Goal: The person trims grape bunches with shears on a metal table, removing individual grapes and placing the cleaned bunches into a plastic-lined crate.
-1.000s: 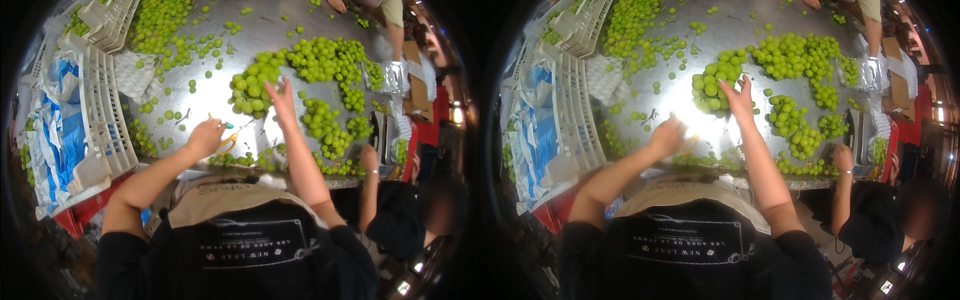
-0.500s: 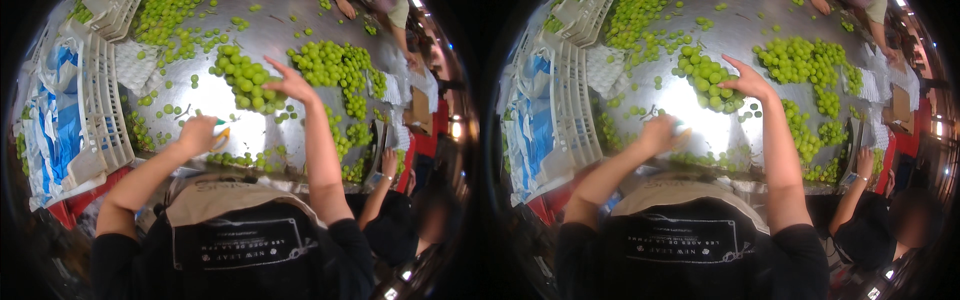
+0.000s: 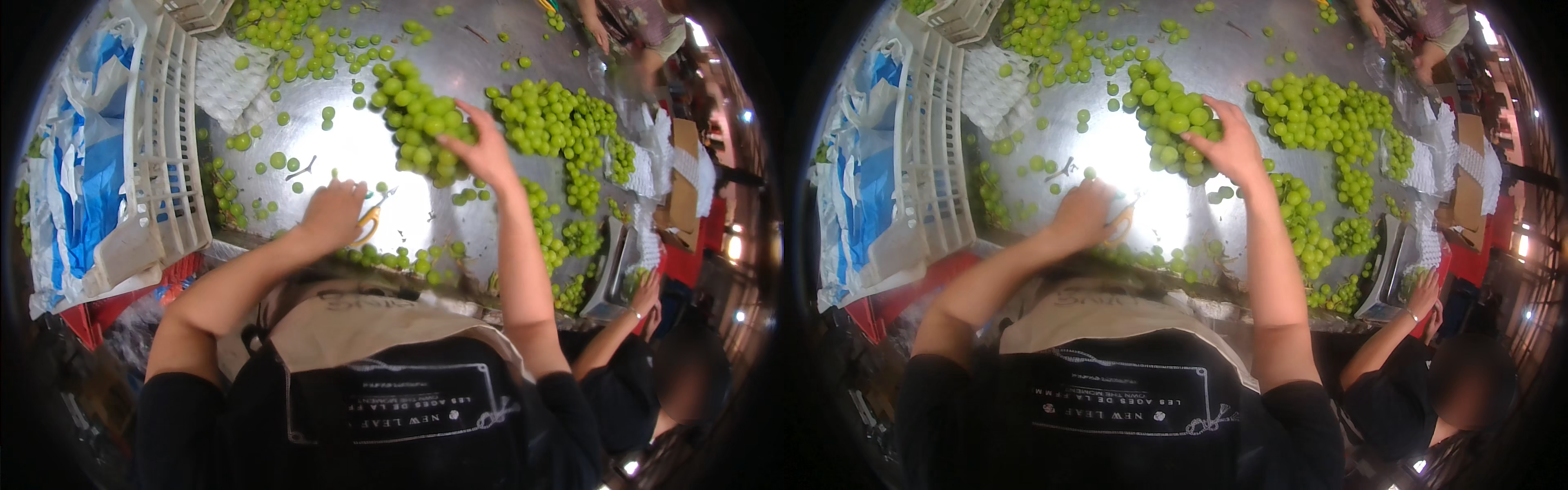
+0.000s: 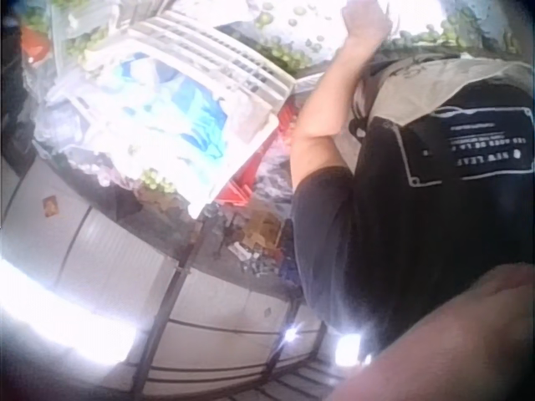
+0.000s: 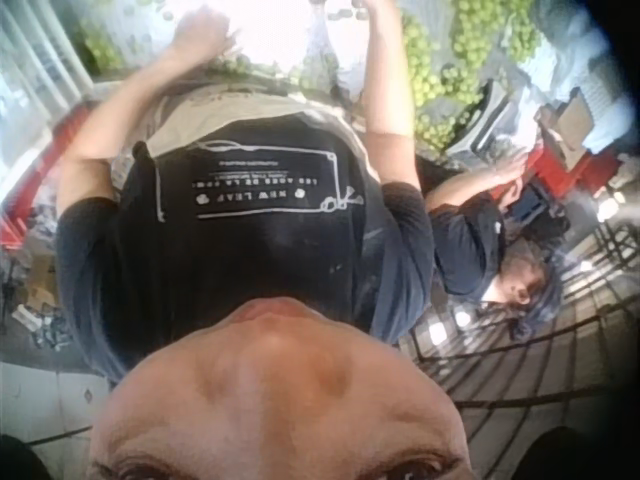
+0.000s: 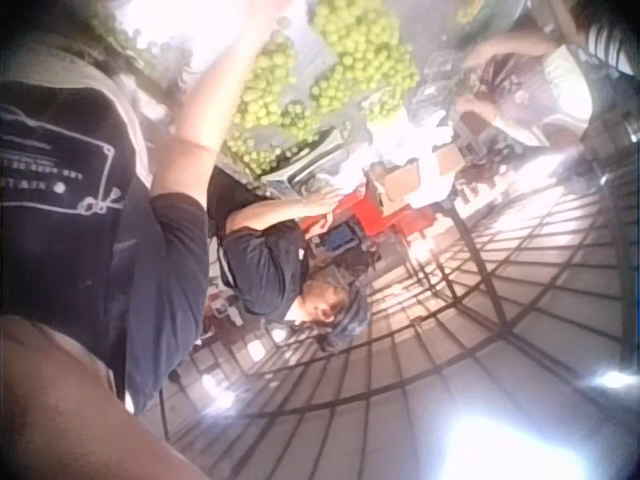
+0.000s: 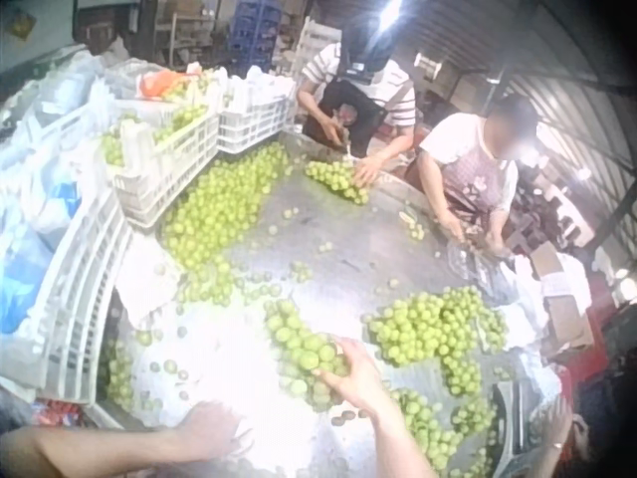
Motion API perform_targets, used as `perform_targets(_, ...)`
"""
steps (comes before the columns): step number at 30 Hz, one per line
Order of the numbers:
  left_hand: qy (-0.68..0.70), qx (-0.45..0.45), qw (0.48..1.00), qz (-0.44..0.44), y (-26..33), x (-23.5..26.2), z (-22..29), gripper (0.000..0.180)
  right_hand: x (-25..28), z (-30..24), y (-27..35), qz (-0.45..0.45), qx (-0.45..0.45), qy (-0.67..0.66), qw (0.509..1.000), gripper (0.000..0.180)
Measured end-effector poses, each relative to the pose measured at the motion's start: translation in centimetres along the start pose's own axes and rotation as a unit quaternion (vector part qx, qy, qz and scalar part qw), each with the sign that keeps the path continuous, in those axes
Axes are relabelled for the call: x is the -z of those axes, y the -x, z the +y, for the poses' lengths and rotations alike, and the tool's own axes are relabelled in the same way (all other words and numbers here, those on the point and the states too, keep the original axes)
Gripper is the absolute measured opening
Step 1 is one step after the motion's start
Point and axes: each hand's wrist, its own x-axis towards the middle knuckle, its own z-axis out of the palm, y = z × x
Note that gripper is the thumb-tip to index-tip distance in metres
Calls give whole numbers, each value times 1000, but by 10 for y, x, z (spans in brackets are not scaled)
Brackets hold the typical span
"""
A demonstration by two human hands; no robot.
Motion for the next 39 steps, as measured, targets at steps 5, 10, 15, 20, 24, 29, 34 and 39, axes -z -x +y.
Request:
perform_targets(5, 24, -2, 1000, -14, -5, -18, -9, 35, 24, 36, -21, -16, -39, -73, 996, 54)
perform_targets(10, 166, 68, 972, -155, -10, 27, -12, 36, 35, 53, -30, 22, -8, -111, 994, 44)
perform_targets(15, 388, 56, 913, -110, -5, 42, -32, 54, 23, 43, -24, 25, -55, -154, 986, 55)
perform_targets(20, 499, 56, 857, -118, -31, 76, -21, 35, 8, 23, -8, 66, 32, -90, 993, 64)
perform_targets(24, 575, 66, 800, -160, -56, 96, -13, 30, 4, 33, -4, 65, 81, -79, 991, 69)
perform_targets(29, 610, 101, 763, -189, -80, 101, -19, 28, 8, 33, -6, 34, 133, -65, 988, 71)
perform_targets(34, 647, 90, 751, -98, -85, 76, -24, 30, 17, 25, -20, -16, 80, -99, 992, 64)
perform_targets(39, 652, 104, 749, -54, -80, 55, -22, 32, 15, 13, -53, 13, -60, -37, 997, 74)
